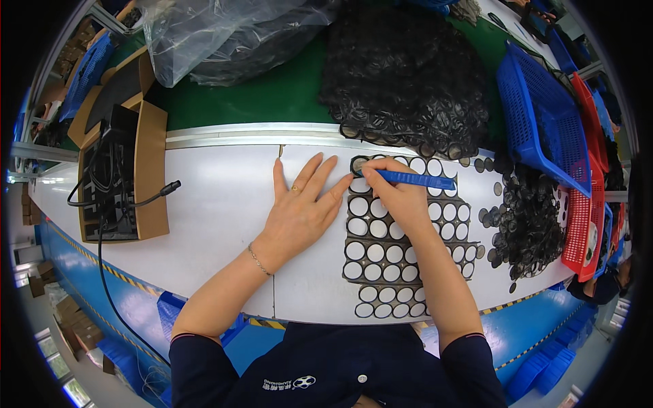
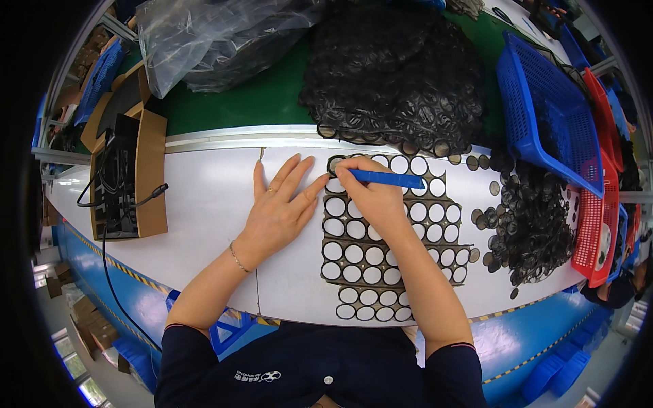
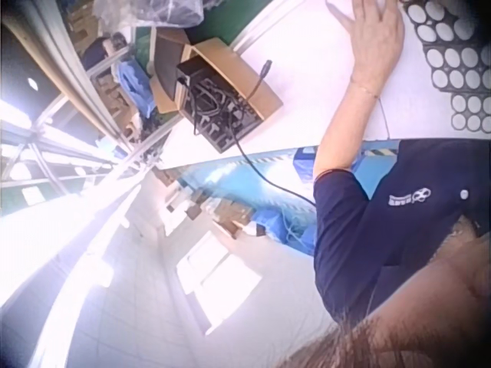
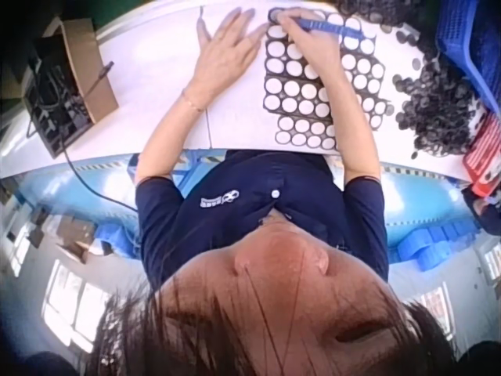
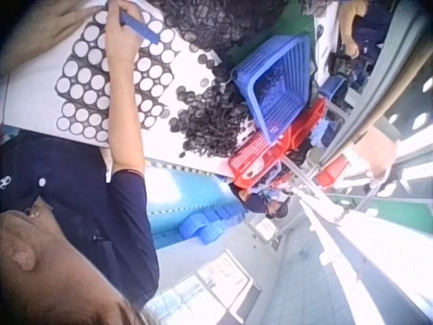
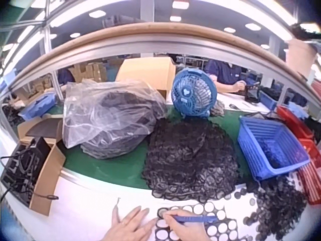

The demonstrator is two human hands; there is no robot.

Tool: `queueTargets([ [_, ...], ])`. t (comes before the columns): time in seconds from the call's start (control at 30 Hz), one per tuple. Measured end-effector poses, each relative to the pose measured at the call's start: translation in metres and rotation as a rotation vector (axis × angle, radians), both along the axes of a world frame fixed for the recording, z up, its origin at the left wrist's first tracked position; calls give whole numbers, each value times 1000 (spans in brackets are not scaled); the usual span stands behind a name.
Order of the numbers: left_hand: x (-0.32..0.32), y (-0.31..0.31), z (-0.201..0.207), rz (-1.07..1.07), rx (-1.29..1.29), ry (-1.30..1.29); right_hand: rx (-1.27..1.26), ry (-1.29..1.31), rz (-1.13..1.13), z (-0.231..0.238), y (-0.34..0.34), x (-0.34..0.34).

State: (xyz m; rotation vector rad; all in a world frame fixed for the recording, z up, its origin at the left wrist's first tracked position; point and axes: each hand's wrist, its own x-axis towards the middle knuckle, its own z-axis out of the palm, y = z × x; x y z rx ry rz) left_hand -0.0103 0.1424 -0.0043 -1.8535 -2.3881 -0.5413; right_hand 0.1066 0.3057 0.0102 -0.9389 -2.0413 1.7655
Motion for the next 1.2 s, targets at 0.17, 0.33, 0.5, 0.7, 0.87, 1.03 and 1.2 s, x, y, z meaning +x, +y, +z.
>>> queueTargets([
  [0.17, 0, 2, 1, 3, -5, 10, 37, 24, 16, -7, 1, 1],
  [0.33, 1, 3, 0, 2, -11, -1, 99, -13, 6, -4, -3, 1],
  [0.5, 1, 7, -1, 48, -26, 40, 1179, 163, 110, -2, -1, -4],
  [0.7, 0, 7, -1, 67, -45, 44, 1302, 155, -129, 14, 47, 1],
  [0.87, 1, 8, 0, 68, -44, 23, 425, 151, -67, 9, 15, 9],
  [1.03, 1, 7, -1, 70, -27, 17, 470, 158, -32, 7, 10, 4],
  [1.2, 0, 6, -1, 63, -16, 2, 475, 253, 84, -2, 7, 1],
])
